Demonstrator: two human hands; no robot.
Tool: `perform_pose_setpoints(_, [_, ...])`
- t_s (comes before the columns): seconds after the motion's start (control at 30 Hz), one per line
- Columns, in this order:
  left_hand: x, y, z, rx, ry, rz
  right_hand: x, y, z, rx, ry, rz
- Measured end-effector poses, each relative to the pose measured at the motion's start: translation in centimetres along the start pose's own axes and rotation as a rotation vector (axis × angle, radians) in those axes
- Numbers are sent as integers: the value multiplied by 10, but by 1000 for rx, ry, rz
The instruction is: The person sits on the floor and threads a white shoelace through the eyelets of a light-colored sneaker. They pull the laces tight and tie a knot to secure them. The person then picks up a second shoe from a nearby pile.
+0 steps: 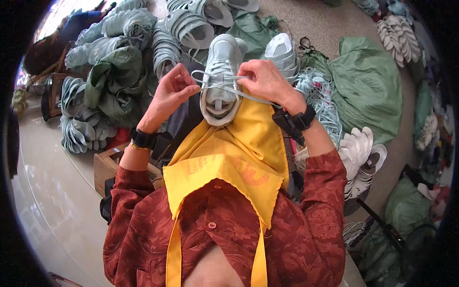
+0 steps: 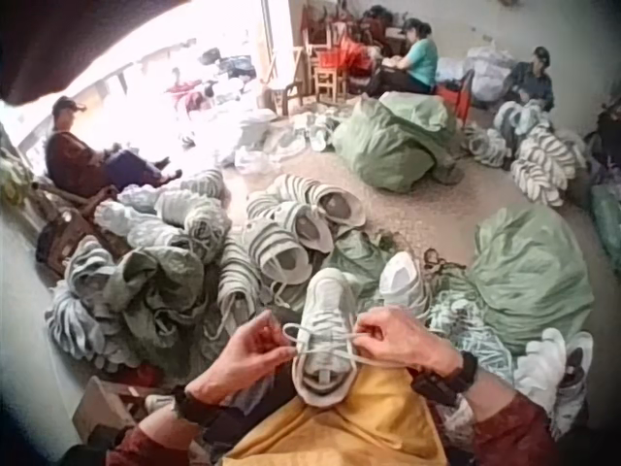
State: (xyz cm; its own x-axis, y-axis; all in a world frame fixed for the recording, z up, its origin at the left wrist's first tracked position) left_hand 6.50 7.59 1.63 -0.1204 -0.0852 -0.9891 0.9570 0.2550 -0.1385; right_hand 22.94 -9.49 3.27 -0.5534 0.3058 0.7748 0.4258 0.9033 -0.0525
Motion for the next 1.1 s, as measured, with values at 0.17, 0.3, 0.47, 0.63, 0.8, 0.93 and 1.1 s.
perform_pose_setpoints(0.17, [-10, -7, 7, 116, 356, 21, -1, 1, -1, 20, -31, -85])
perform_pose_setpoints(0.3, [-40, -9, 19, 111, 681, 222, -3, 5, 2, 52, -74, -32])
perform_pose_setpoints(0.47, [-56, -8, 18, 3, 899, 434, -8, 8, 2, 119, -21, 39])
perform_pose_setpoints(0.63, [-56, -8, 24, 16, 910, 425, -24, 9, 4, 189, 110, 101])
perform_pose_setpoints(0.8, [-46, -9, 18, 15, 844, 374, -17, 12, 2, 229, 57, 61])
perform_pose_setpoints(0.93, [-43, -7, 17, -9, 818, 384, -18, 13, 3, 200, 62, 60])
perform_pose_setpoints(1.1, [-43, -6, 20, -7, 824, 390, -6, 12, -1, 64, -99, -52])
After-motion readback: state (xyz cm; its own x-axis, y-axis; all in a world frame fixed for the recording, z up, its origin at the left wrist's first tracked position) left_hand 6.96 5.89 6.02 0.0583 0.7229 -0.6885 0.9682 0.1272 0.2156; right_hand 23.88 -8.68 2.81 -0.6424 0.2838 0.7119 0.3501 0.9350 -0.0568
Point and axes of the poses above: each hand's wrist, its own y-axis towards the middle knuckle, its own z-axis out of the palm, x = y × z, the point moved 6 cm from there along y, towards the middle knuckle
